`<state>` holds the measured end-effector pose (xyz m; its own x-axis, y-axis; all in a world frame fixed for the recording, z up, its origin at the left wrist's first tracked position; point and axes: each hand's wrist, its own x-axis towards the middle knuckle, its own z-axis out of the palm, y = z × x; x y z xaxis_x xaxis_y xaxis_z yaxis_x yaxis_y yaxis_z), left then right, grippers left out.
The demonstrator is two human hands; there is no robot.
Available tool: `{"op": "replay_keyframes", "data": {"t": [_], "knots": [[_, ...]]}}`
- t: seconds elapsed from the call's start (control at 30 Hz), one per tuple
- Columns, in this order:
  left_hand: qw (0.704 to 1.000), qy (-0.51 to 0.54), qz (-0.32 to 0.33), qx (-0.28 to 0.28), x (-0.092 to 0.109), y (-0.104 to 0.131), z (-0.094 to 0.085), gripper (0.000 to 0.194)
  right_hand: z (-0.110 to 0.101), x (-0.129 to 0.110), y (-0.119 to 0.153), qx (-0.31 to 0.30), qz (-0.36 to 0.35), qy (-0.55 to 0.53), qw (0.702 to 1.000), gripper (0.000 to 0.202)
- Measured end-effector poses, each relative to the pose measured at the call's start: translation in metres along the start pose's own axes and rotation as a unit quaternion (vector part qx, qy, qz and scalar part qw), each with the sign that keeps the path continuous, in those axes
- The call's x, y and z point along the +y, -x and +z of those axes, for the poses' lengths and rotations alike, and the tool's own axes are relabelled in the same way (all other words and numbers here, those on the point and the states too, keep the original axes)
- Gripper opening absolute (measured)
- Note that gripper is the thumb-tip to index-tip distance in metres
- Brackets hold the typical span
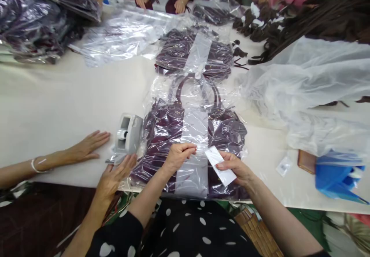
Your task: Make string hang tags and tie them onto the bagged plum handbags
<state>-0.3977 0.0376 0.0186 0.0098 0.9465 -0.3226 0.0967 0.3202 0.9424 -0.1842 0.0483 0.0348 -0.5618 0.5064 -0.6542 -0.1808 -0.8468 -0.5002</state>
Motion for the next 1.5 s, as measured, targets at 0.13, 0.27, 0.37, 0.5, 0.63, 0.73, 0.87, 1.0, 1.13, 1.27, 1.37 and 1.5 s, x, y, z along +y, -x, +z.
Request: {"op": "replay_keyframes", "data": {"t": [0.13, 0.27, 0.37, 0.5, 0.63, 0.73, 0.87, 1.0, 1.13, 1.27, 1.37, 1.5], "knots": [[1.000, -0.023, -0.014, -0.011, -0.005, -0.007, -0.024, 0.025, 0.011, 0.004, -0.016, 0.012, 0.003, -0.001, 1.000, 0.048], [0.996, -0.088, -0.001, 0.023, -0.010, -0.018, -0.040, 0.023, 0.021, 0.008, -0.029, 0.033, 0.001, 0.000, 0.999, 0.046], [0.988, -0.147, 0.032, 0.039, -0.012, -0.027, -0.050, 0.015, 0.027, 0.011, -0.035, 0.051, -0.001, 0.003, 0.999, 0.043], [0.974, -0.210, 0.079, 0.014, -0.013, -0.038, -0.061, 0.015, 0.031, 0.013, -0.037, 0.071, -0.010, -0.002, 0.997, 0.043], [0.967, -0.229, 0.098, -0.050, -0.012, -0.045, -0.066, 0.014, 0.030, 0.012, -0.038, 0.081, -0.023, -0.019, 0.996, 0.041], [0.961, -0.244, 0.107, -0.079, -0.009, -0.047, -0.068, 0.015, 0.026, 0.009, -0.040, 0.077, -0.018, -0.027, 0.997, 0.039], [0.955, -0.248, 0.109, -0.121, -0.004, -0.049, -0.069, 0.016, 0.021, 0.003, -0.043, 0.071, -0.013, -0.043, 0.996, 0.037], [0.949, -0.237, 0.138, -0.156, 0.002, -0.052, -0.069, 0.013, 0.017, -0.001, -0.043, 0.065, -0.003, -0.051, 0.997, 0.038], [0.957, -0.222, 0.130, -0.136, 0.004, -0.054, -0.065, 0.013, 0.016, -0.004, -0.042, 0.054, 0.005, -0.050, 0.997, 0.037], [0.970, -0.187, 0.092, -0.127, 0.004, -0.054, -0.058, 0.012, 0.014, -0.003, -0.043, 0.042, 0.015, -0.053, 0.998, 0.038], [0.972, -0.193, 0.086, -0.103, 0.004, -0.054, -0.052, 0.011, 0.011, -0.001, -0.042, 0.038, 0.019, -0.059, 0.997, 0.039], [0.968, -0.230, 0.091, -0.054, 0.002, -0.054, -0.043, 0.009, 0.008, 0.002, -0.041, 0.031, 0.018, -0.063, 0.997, 0.039]]}}
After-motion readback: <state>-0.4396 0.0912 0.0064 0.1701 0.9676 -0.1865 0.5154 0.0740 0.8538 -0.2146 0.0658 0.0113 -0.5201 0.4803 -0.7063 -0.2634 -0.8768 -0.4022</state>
